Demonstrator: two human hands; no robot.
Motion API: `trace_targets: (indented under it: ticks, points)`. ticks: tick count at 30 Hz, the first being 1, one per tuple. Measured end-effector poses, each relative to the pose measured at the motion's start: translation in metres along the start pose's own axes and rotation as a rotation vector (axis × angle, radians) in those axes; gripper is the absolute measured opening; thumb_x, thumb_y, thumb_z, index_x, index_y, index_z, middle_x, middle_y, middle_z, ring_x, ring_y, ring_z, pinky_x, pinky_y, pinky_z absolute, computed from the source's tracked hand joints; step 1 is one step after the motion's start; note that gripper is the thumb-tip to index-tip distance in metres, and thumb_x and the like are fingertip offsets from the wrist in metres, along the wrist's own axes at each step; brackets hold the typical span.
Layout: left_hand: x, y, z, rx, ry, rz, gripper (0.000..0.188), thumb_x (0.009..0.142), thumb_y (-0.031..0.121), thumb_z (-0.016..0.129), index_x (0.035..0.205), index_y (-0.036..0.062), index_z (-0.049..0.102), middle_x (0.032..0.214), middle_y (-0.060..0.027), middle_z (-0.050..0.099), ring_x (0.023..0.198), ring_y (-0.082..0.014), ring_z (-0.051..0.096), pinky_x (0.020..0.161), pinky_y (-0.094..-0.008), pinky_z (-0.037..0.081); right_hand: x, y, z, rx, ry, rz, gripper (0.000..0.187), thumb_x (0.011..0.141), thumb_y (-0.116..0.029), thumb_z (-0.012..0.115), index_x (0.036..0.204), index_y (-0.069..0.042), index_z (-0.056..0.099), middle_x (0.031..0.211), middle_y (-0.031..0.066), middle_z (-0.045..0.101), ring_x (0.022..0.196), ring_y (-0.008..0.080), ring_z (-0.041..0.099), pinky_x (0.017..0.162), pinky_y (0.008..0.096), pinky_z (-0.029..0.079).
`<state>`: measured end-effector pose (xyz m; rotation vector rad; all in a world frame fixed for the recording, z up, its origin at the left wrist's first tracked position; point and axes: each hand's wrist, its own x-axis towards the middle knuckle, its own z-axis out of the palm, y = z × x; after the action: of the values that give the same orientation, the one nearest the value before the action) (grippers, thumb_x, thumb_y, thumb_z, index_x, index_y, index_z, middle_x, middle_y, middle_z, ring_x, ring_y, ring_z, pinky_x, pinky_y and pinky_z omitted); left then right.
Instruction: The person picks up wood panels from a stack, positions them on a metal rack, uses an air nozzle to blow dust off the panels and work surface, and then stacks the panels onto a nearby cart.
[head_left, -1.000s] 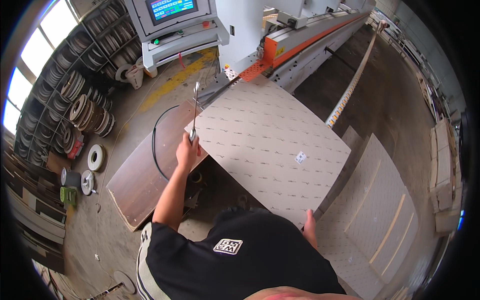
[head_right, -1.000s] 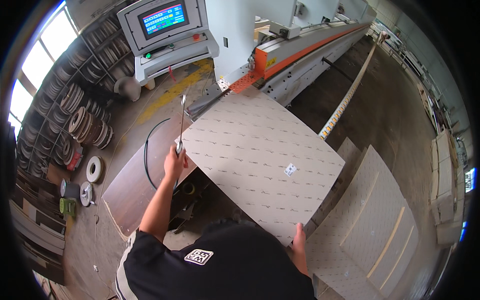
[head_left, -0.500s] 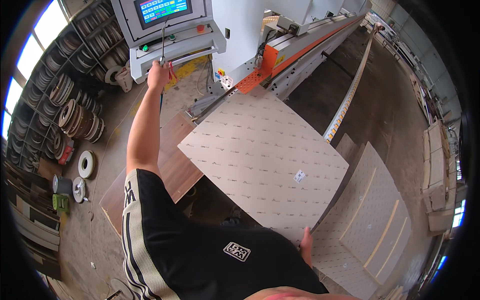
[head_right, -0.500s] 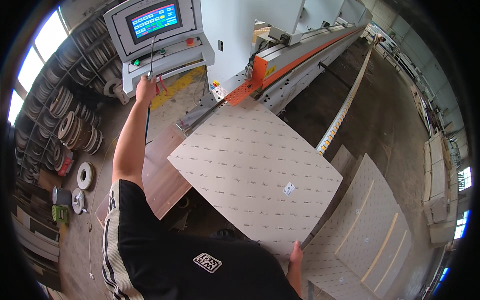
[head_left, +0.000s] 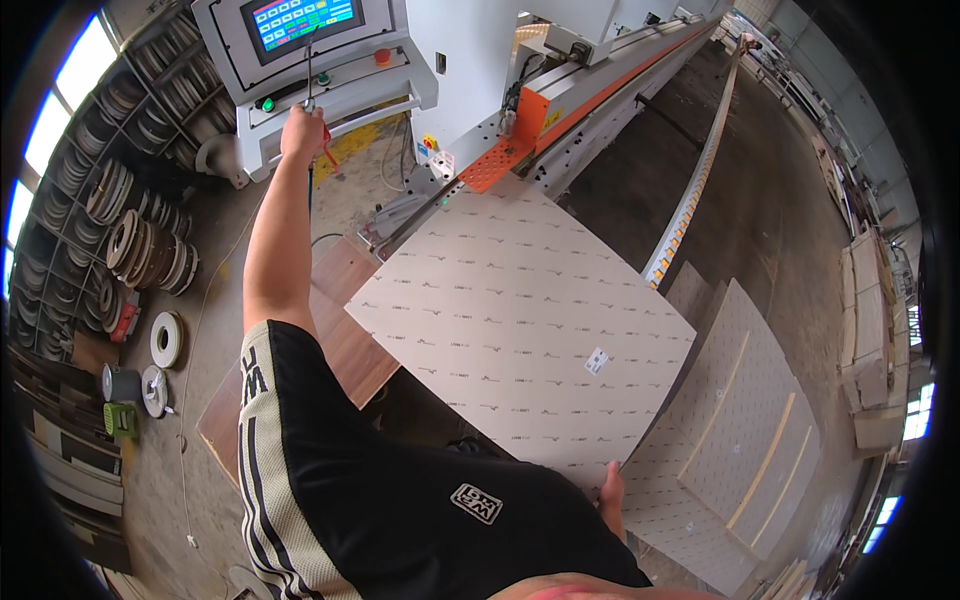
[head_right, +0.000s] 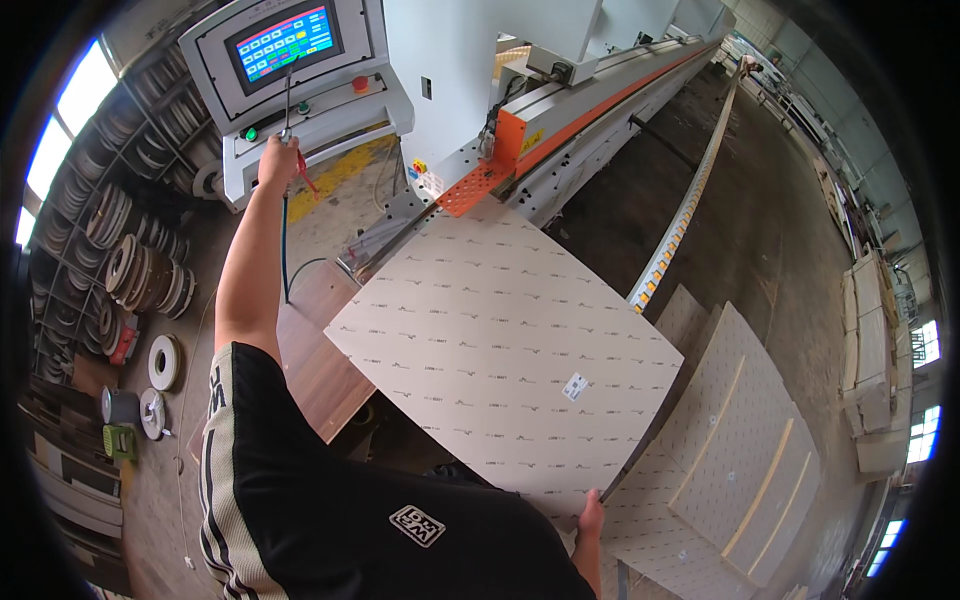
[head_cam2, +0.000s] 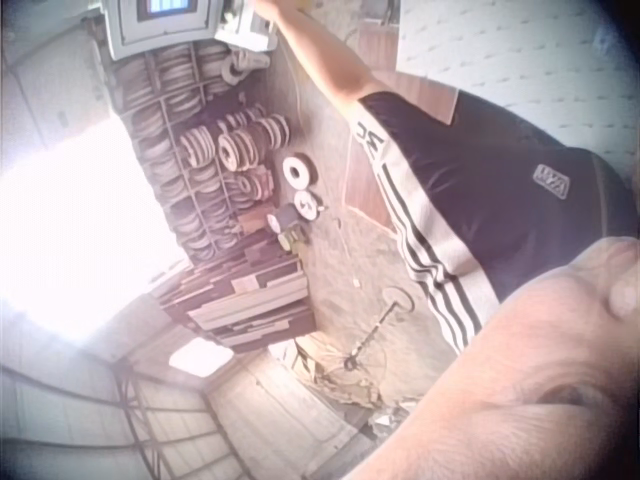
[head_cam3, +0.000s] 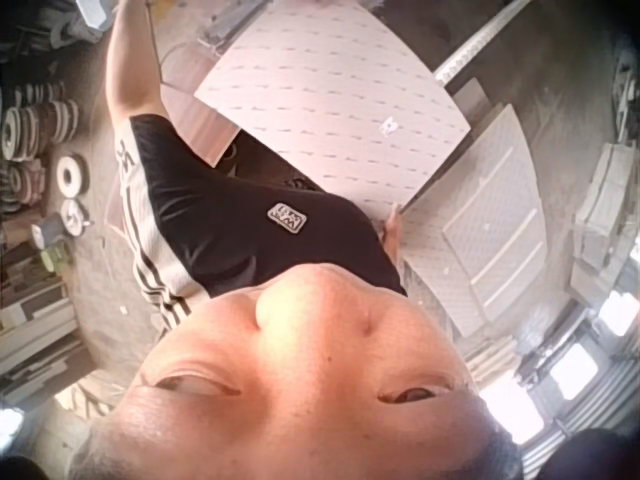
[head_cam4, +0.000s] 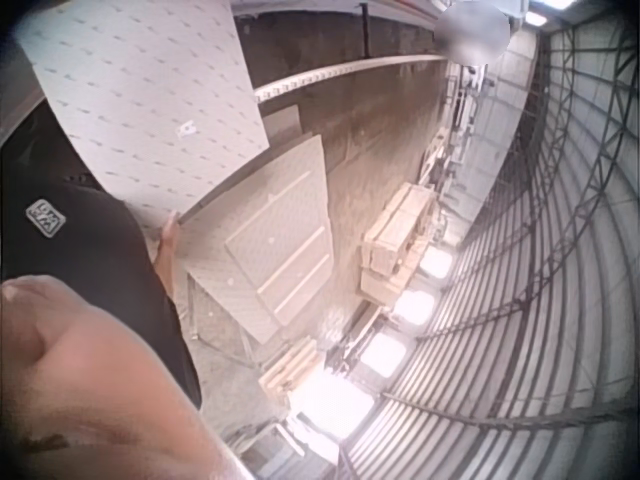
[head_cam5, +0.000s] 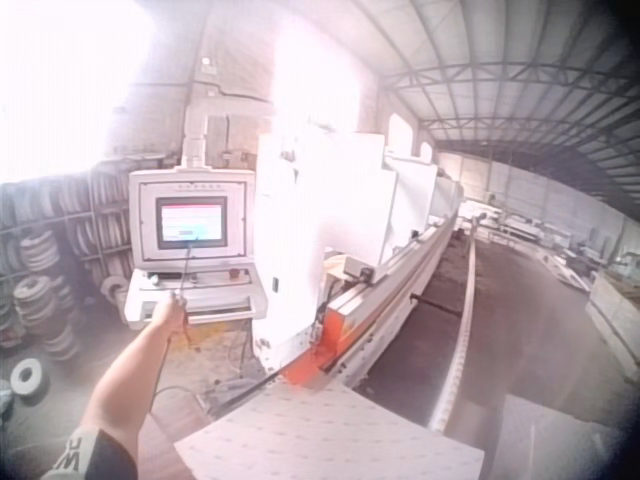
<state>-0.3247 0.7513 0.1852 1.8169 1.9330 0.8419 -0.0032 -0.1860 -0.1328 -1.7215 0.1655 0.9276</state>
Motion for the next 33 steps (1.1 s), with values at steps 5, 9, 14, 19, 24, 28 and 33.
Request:
trace_targets:
  ticks: [5,9,14,19,24,28,33]
  points:
    - [0.002,-0.004,0.002,0.069,0.088,0.088,0.05,0.098,0.044,0.058,0.129,0.0042,0.056,0.115,-0.025,0.071,0.112,-0.0414,0.067,0.093,-0.0494,0.052,0.004,0.006,-0.001,0.032,-0.008,-0.022,0.062,0.106,-0.045,0.048,0.132,0.01,0.06,0.13,0.0169,0.065,0.116,0.0253,0.062,0.099,0.0374,0.048]
    - [-0.018,-0.013,0.012,0.123,0.153,0.225,0.047,0.096,0.046,0.06,0.123,0.0077,0.059,0.1,-0.0239,0.073,0.1,-0.0407,0.07,0.085,-0.0494,0.054,0.006,0.013,-0.003,-0.006,0.004,-0.031,0.062,0.106,-0.045,0.047,0.132,0.01,0.06,0.129,0.0169,0.066,0.116,0.0256,0.062,0.1,0.0373,0.048]
    - [-0.101,-0.017,0.023,-0.044,-0.08,0.403,0.037,0.097,0.038,0.063,0.121,0.0094,0.06,0.08,-0.016,0.072,0.076,-0.0341,0.073,0.069,-0.0463,0.054,-0.002,-0.002,0.001,-0.08,0.06,-0.01,0.064,0.106,-0.046,0.048,0.132,0.01,0.06,0.128,0.0172,0.066,0.116,0.0255,0.062,0.101,0.0368,0.047]
    - [-0.227,-0.022,0.032,-0.063,-0.455,0.446,0.024,0.096,0.027,0.065,0.116,0.0128,0.06,0.066,-0.0076,0.068,0.063,-0.0275,0.069,0.06,-0.0421,0.051,-0.018,-0.025,0.012,-0.163,0.06,-0.069,0.065,0.105,-0.048,0.049,0.132,0.01,0.06,0.129,0.0173,0.066,0.117,0.0252,0.062,0.101,0.0369,0.047]
    - [-0.312,-0.072,0.053,0.293,-0.684,0.524,0.036,0.099,0.04,0.059,0.121,0.0125,0.055,0.084,-0.0157,0.072,0.081,-0.0398,0.07,0.071,-0.0513,0.052,-0.015,-0.023,0.006,-0.248,0.077,-0.038,0.067,0.105,-0.049,0.05,0.135,0.011,0.058,0.132,0.0183,0.065,0.121,0.025,0.06,0.104,0.0362,0.045]
    - [-0.344,-0.101,0.062,0.387,-0.584,0.408,0.041,0.1,0.045,0.055,0.116,0.0081,0.053,0.092,-0.0227,0.072,0.087,-0.0455,0.069,0.076,-0.0558,0.052,-0.014,-0.026,0.006,-0.255,0.048,-0.045,0.07,0.104,-0.051,0.05,0.137,0.011,0.057,0.134,0.0193,0.064,0.124,0.0254,0.059,0.106,0.0361,0.044]
    - [-0.41,-0.123,0.079,0.26,-0.506,0.24,0.042,0.101,0.046,0.053,0.114,0.0058,0.052,0.096,-0.0274,0.071,0.094,-0.0492,0.067,0.078,-0.0584,0.051,-0.009,-0.023,0.005,-0.293,0.044,-0.089,0.072,0.103,-0.053,0.051,0.134,0.011,0.059,0.133,0.0215,0.065,0.125,0.0257,0.06,0.105,0.0357,0.045]
